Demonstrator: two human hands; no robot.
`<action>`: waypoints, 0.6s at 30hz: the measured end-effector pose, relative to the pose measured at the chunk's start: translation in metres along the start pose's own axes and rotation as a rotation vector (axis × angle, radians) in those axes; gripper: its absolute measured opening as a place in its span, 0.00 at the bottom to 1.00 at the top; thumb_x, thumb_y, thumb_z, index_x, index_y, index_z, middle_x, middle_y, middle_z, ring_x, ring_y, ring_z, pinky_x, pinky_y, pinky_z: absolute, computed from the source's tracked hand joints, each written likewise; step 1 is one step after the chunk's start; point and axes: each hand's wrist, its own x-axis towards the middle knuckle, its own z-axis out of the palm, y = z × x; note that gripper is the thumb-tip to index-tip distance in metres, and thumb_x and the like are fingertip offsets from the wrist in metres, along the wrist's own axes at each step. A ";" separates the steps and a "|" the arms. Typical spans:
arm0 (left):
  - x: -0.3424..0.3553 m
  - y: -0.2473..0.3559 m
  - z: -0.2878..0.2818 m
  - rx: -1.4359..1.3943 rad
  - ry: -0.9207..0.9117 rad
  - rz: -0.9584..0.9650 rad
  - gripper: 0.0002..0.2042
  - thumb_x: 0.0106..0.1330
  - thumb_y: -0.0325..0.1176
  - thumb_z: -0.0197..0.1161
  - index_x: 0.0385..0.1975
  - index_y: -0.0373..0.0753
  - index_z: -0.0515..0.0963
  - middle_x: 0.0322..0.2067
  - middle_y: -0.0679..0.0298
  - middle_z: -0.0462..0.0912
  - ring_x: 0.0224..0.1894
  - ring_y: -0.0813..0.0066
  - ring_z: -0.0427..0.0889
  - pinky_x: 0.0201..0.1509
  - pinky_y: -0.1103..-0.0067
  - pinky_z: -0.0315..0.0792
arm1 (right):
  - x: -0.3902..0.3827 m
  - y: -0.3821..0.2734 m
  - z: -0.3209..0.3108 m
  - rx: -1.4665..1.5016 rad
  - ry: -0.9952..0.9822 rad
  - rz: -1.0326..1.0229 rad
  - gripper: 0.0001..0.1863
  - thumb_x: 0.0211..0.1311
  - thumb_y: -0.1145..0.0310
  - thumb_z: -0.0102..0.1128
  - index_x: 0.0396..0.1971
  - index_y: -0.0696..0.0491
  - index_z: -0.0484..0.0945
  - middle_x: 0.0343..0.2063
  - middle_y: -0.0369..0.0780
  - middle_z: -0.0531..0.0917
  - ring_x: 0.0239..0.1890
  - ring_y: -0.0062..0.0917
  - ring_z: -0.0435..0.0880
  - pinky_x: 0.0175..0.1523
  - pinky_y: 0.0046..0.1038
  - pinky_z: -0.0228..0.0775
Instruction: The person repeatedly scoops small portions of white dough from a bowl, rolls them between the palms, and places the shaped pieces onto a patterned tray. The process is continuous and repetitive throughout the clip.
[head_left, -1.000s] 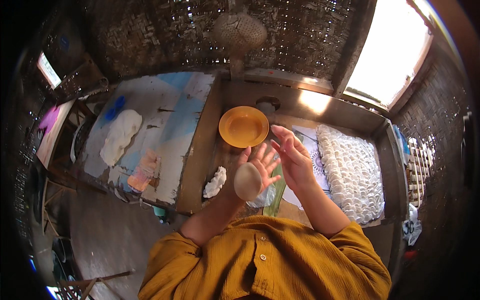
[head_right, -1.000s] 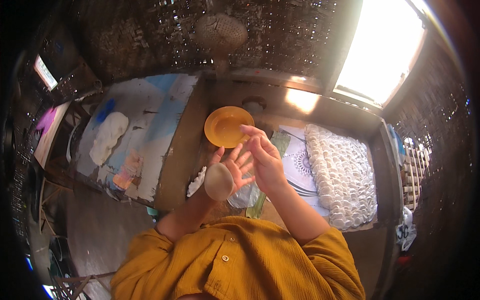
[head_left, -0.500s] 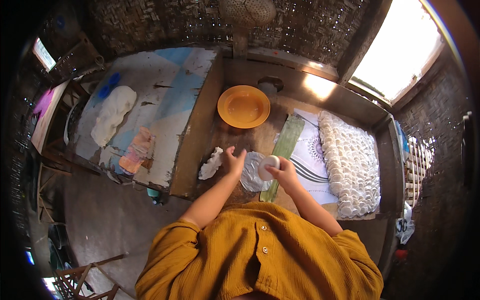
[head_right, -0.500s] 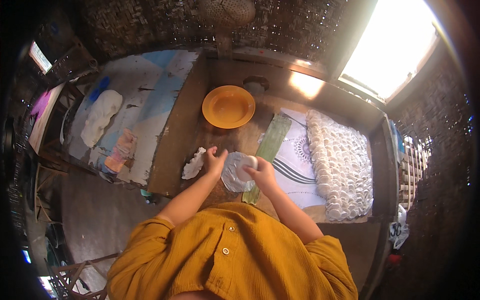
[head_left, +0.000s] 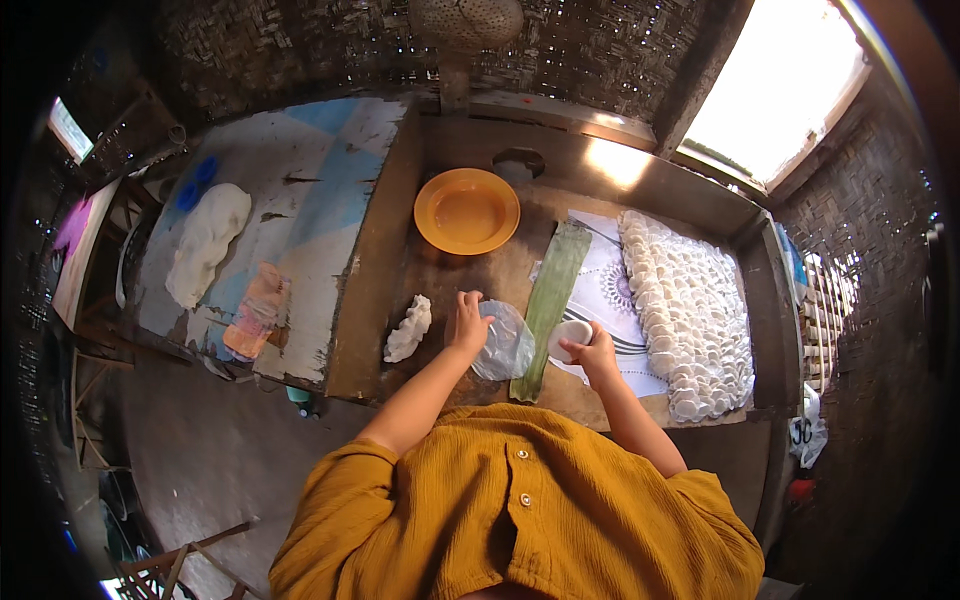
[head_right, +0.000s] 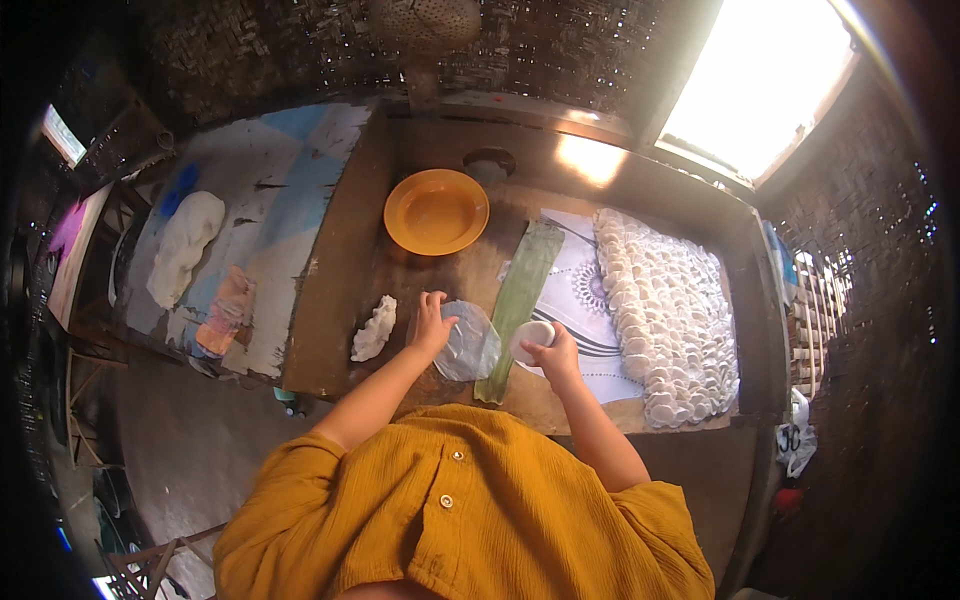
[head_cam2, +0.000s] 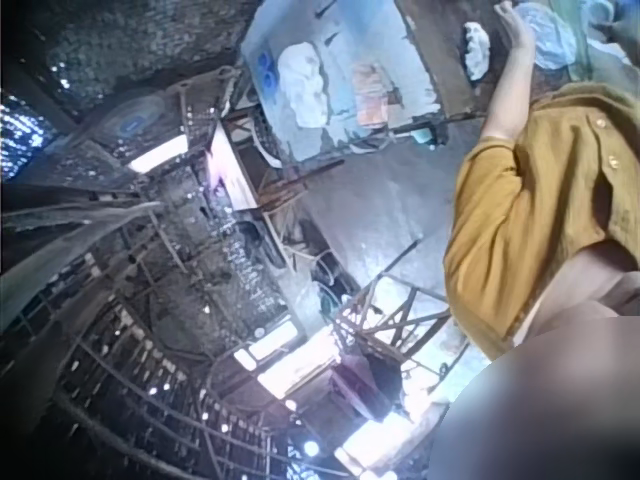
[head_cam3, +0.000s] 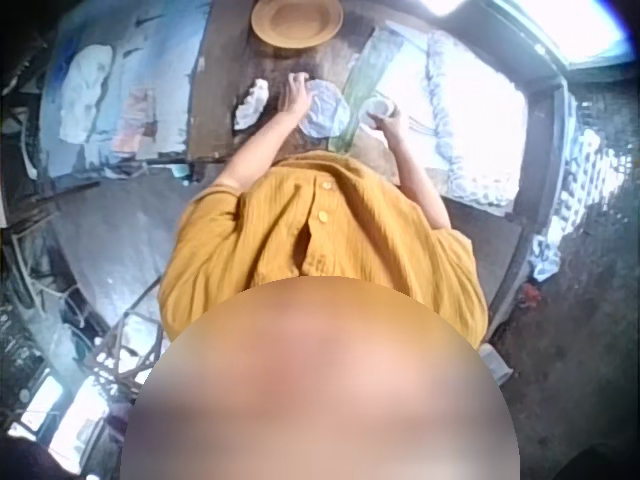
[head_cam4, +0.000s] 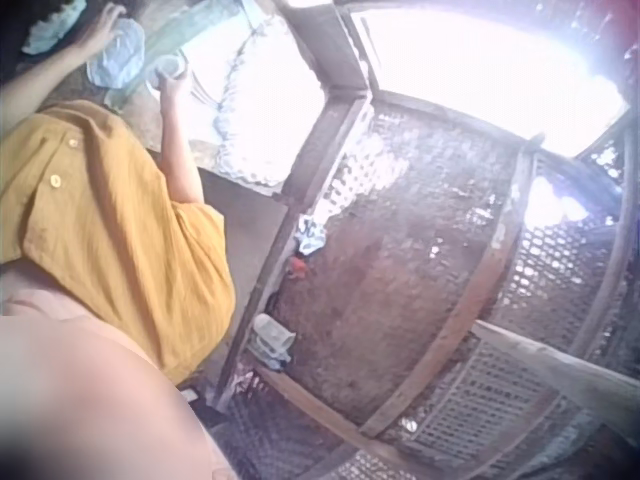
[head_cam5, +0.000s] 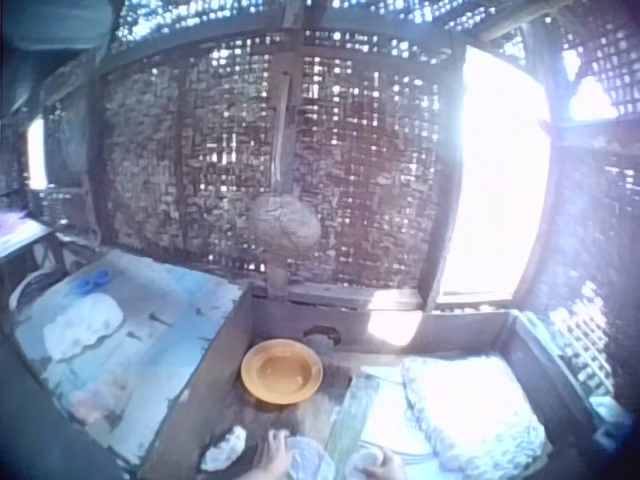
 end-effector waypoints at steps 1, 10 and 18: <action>0.003 -0.001 0.001 0.170 -0.034 -0.061 0.17 0.50 0.40 0.67 0.37 0.43 0.72 0.41 0.59 0.70 0.48 0.55 0.70 0.47 0.67 0.69 | 0.001 0.000 0.003 0.043 -0.003 0.010 0.15 0.47 0.75 0.66 0.35 0.58 0.71 0.29 0.39 0.79 0.29 0.22 0.80 0.27 0.22 0.76; 0.025 -0.027 0.000 -0.275 -0.251 0.151 0.15 0.46 0.41 0.70 0.25 0.42 0.72 0.40 0.59 0.70 0.46 0.57 0.68 0.51 0.65 0.64 | 0.011 0.009 0.003 -0.152 0.062 -0.142 0.17 0.48 0.71 0.68 0.35 0.59 0.70 0.30 0.39 0.79 0.31 0.22 0.80 0.31 0.24 0.76; -0.001 -0.003 -0.003 0.362 -0.275 -0.331 0.28 0.46 0.46 0.71 0.45 0.41 0.71 0.48 0.56 0.68 0.53 0.57 0.67 0.53 0.66 0.66 | 0.022 -0.001 0.011 0.053 0.046 -0.142 0.19 0.49 0.67 0.68 0.38 0.60 0.71 0.32 0.42 0.79 0.33 0.25 0.80 0.34 0.25 0.77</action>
